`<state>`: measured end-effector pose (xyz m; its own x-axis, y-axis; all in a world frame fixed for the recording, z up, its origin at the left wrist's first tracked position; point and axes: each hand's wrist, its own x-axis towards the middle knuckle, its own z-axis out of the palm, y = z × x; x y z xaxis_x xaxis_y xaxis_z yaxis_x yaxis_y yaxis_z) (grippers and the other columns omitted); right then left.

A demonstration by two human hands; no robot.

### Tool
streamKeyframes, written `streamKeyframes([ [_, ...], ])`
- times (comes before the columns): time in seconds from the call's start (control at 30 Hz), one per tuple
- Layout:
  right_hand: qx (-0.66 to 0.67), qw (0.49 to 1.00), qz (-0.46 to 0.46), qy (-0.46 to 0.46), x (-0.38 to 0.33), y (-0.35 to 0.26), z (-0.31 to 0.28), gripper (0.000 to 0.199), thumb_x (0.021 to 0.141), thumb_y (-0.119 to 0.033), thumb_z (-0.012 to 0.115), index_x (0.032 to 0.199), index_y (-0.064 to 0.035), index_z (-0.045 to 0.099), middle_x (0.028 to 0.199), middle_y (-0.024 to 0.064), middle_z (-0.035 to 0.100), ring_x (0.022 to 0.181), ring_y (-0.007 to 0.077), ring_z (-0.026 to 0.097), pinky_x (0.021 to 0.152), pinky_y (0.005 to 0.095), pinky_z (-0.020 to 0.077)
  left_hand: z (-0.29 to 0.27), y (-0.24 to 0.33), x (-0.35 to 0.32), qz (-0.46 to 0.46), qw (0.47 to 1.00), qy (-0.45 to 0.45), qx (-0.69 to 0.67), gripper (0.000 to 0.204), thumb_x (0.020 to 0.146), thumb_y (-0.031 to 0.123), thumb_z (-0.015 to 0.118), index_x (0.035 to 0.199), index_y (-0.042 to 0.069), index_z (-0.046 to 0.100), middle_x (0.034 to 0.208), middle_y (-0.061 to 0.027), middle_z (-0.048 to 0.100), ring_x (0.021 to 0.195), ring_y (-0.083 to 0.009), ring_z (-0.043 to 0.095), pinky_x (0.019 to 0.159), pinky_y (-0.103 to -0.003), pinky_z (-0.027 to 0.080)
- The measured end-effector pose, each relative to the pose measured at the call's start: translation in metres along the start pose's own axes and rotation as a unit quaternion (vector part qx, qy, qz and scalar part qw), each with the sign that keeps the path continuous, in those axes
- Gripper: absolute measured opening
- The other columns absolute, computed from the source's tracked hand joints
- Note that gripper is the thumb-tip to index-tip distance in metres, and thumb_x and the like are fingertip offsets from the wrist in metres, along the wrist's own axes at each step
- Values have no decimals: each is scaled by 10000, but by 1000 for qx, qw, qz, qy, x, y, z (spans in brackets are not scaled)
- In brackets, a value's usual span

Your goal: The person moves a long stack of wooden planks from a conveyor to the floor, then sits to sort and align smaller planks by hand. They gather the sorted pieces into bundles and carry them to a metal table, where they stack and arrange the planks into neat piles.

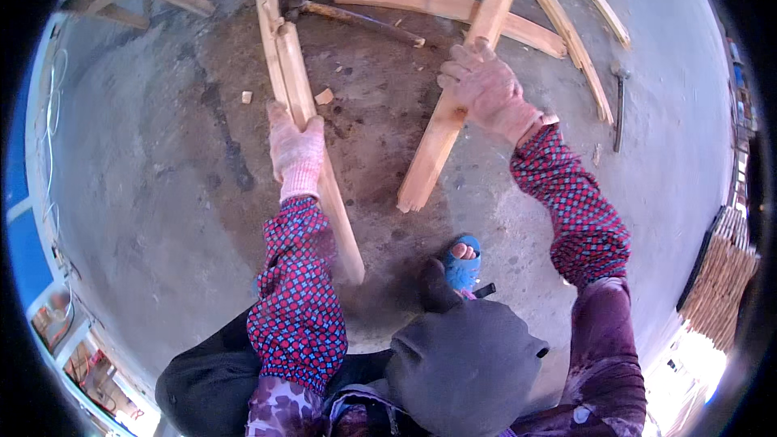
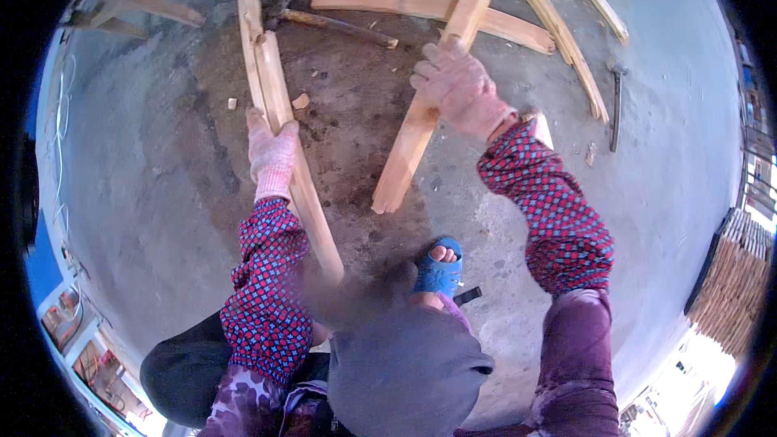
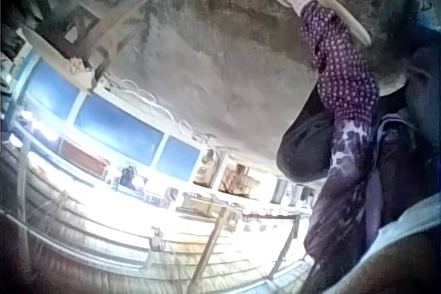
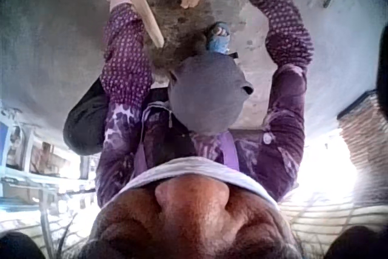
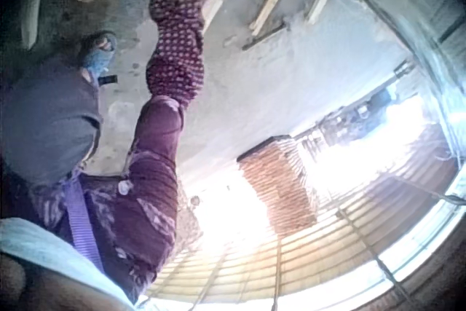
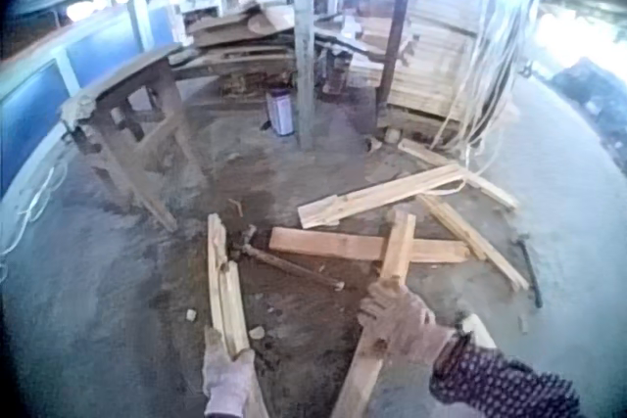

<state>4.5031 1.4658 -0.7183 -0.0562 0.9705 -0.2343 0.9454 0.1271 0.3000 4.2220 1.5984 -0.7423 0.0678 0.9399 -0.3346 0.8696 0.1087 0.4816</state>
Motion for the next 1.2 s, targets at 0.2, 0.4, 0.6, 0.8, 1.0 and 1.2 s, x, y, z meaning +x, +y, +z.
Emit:
streamKeyframes([
  [0.2,235,972,11,-18,28,10,-96,460,783,-284,720,1227,-204,635,1138,39,683,1172,220,591,1074,436,396,3,-35,10,-19,967,-43,-249,765,826,233,711,1462,-4,357,1294,-233,580,1164,-349,603,1004,-383,465],
  [0.4,770,635,68,8,41,20,-131,621,857,-418,713,1341,-55,569,1067,108,709,983,231,688,878,344,540,-4,-17,-2,13,991,-3,-131,791,816,226,707,1472,-13,335,1301,-233,591,1204,-369,594,1010,-423,460],
  [0.6,973,229,-18,3,47,-38,-73,722,907,-585,615,1322,1,543,1079,177,691,944,259,691,842,397,566,0,-27,4,-24,990,-22,-139,855,841,275,700,1531,11,269,1430,-216,514,1298,-352,531,1069,-412,430],
  [0.8,995,98,17,-15,34,-87,-51,699,943,-595,552,1334,-16,534,1117,187,670,918,279,681,840,458,572,-1,-30,3,-17,994,-13,-109,846,855,321,687,1532,14,283,1475,-203,476,1334,-333,503,1096,-395,408],
  [1.0,995,79,60,-18,30,-116,-46,714,935,-580,584,1330,11,527,1135,197,665,920,279,680,857,476,575,-13,-14,-3,-42,989,-25,-137,789,836,247,696,1493,-7,340,1357,-205,563,1246,-328,567,1048,-380,438],
  [1.2,937,291,181,-69,34,-157,-22,547,968,-462,610,1260,1,616,1059,120,693,965,196,673,837,348,551,-23,-7,-10,-74,984,-2,-161,813,817,195,701,1502,-17,319,1368,-228,560,1266,-327,563,1069,-366,420],
])
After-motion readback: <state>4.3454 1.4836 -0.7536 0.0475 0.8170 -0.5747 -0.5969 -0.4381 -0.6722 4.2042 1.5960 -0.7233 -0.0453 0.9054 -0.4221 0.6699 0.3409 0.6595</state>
